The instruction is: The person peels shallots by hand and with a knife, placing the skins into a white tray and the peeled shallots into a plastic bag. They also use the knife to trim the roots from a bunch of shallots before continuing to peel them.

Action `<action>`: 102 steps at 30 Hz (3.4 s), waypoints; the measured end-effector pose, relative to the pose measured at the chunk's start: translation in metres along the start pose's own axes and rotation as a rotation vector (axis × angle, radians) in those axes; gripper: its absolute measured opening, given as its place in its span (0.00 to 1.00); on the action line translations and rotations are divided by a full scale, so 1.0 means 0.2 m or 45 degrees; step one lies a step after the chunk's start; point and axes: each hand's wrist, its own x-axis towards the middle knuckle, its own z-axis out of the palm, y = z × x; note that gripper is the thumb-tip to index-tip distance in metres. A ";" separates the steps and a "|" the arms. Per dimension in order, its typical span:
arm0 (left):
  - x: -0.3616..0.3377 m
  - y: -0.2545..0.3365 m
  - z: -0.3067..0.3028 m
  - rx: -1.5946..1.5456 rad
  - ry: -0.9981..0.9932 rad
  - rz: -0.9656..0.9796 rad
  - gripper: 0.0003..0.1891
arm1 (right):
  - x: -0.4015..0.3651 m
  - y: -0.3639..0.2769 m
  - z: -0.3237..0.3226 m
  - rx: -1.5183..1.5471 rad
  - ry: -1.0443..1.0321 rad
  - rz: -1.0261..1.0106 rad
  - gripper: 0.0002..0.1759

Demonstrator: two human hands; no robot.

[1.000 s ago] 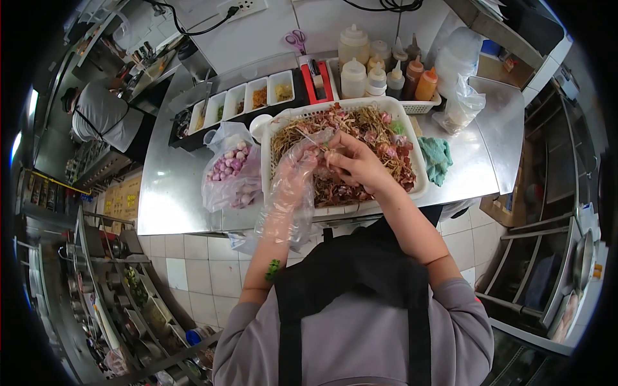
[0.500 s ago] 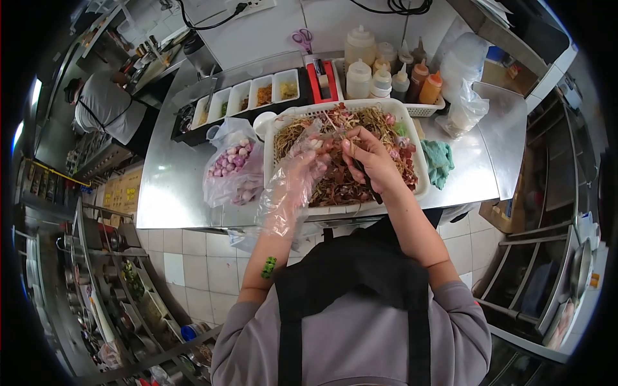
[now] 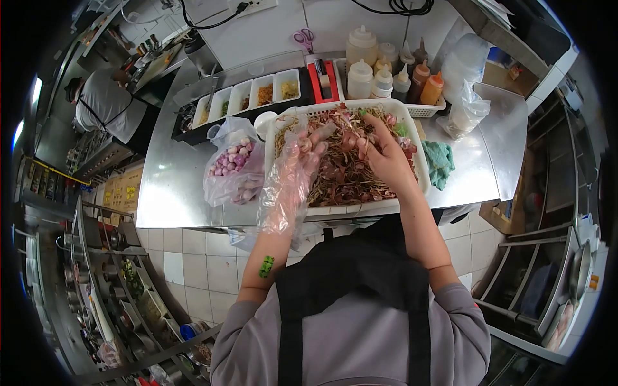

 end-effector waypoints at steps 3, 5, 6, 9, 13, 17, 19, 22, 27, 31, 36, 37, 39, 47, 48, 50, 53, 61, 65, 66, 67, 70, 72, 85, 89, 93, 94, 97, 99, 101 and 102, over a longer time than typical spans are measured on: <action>0.05 -0.01 -0.18 -0.095 -0.307 -0.125 0.21 | -0.03 -0.02 0.03 -0.254 -0.072 -0.150 0.22; -0.02 0.00 0.00 0.038 -0.028 -0.107 0.21 | -0.05 -0.04 0.06 -0.179 -0.215 -0.106 0.23; -0.04 0.00 0.08 0.173 0.251 -0.086 0.20 | -0.06 -0.04 0.08 -0.245 -0.274 -0.228 0.21; -0.05 -0.02 0.13 0.231 0.132 0.085 0.17 | -0.05 -0.05 0.10 -0.375 -0.310 -0.379 0.19; -0.09 0.02 0.15 0.325 0.027 0.067 0.22 | -0.02 -0.05 0.12 -0.465 -0.164 -0.455 0.22; -0.09 0.03 0.10 0.502 0.011 -0.020 0.17 | -0.01 -0.06 0.12 -0.473 -0.166 -0.345 0.21; -0.09 0.04 0.09 0.573 -0.044 -0.034 0.16 | -0.01 -0.06 0.13 -0.487 -0.156 -0.361 0.20; -0.09 0.05 0.09 0.795 0.028 -0.052 0.15 | -0.01 -0.05 0.14 -0.494 -0.125 -0.367 0.20; -0.08 0.05 0.09 0.713 -0.039 -0.094 0.17 | 0.00 -0.06 0.12 -0.420 -0.173 -0.123 0.21; -0.10 0.05 0.13 0.628 -0.105 -0.082 0.20 | -0.01 -0.07 0.11 -0.383 -0.164 -0.080 0.27; -0.05 0.02 0.04 0.331 -0.075 -0.179 0.23 | -0.01 -0.04 0.07 -0.479 -0.032 -0.420 0.30; -0.05 0.02 0.05 0.331 -0.076 -0.178 0.23 | -0.03 -0.09 0.06 -0.517 -0.010 -0.350 0.28; -0.04 0.02 0.05 0.361 0.023 -0.207 0.22 | -0.06 -0.15 0.05 -0.555 0.013 -0.279 0.26; -0.06 0.03 0.14 0.213 0.044 -0.161 0.20 | -0.08 -0.12 0.08 -0.573 -0.153 -0.572 0.18; -0.06 0.02 0.14 0.191 0.114 -0.154 0.20 | -0.07 -0.12 0.08 -0.572 -0.153 -0.573 0.18; -0.06 0.02 0.13 0.203 0.117 -0.120 0.20 | -0.06 -0.11 0.08 -0.424 -0.237 -0.432 0.18; -0.06 0.01 0.14 0.277 0.112 -0.029 0.18 | -0.05 -0.06 0.11 -0.498 -0.177 -0.570 0.17; -0.08 0.00 0.16 0.177 0.191 0.056 0.10 | -0.05 -0.09 0.11 -0.547 -0.207 -0.555 0.18; -0.06 -0.03 0.14 0.121 0.179 0.101 0.10 | -0.06 -0.10 0.12 -0.556 -0.220 -0.580 0.17; -0.06 -0.03 0.14 0.079 0.186 0.126 0.11 | -0.06 -0.10 0.12 -0.557 -0.223 -0.579 0.17; -0.06 -0.04 0.14 0.077 0.188 0.127 0.11 | -0.06 -0.10 0.13 -0.582 -0.210 -0.567 0.17; -0.07 -0.04 0.13 -0.044 0.150 0.044 0.12 | -0.06 -0.10 0.13 -0.632 -0.189 -0.566 0.17; -0.08 -0.04 0.14 0.019 0.199 0.087 0.12 | -0.05 -0.09 0.13 -0.657 -0.181 -0.577 0.16; -0.08 -0.03 0.15 0.336 0.174 0.216 0.12 | -0.07 -0.04 0.17 -0.717 -0.019 -0.572 0.13; -0.09 0.00 0.18 0.425 0.155 0.232 0.12 | -0.06 0.00 0.18 -0.626 0.017 -0.662 0.14; -0.09 0.03 0.19 0.378 0.221 0.147 0.11 | -0.03 0.06 0.18 -0.229 -0.104 -0.535 0.14; -0.08 0.04 0.18 0.378 0.221 0.146 0.11 | -0.02 0.08 0.18 -0.113 -0.121 -0.514 0.14; -0.05 0.06 0.10 0.368 0.136 0.051 0.12 | -0.03 0.04 0.15 0.247 -0.241 -0.190 0.15; -0.04 0.06 0.08 0.321 0.059 -0.031 0.12 | -0.04 0.00 0.12 0.486 -0.340 0.120 0.16; -0.05 0.06 0.09 0.292 0.054 -0.027 0.11 | -0.02 -0.01 0.10 0.428 -0.261 0.157 0.16; -0.06 0.06 0.10 0.266 0.050 -0.026 0.10 | -0.02 -0.01 0.09 0.362 -0.285 0.121 0.17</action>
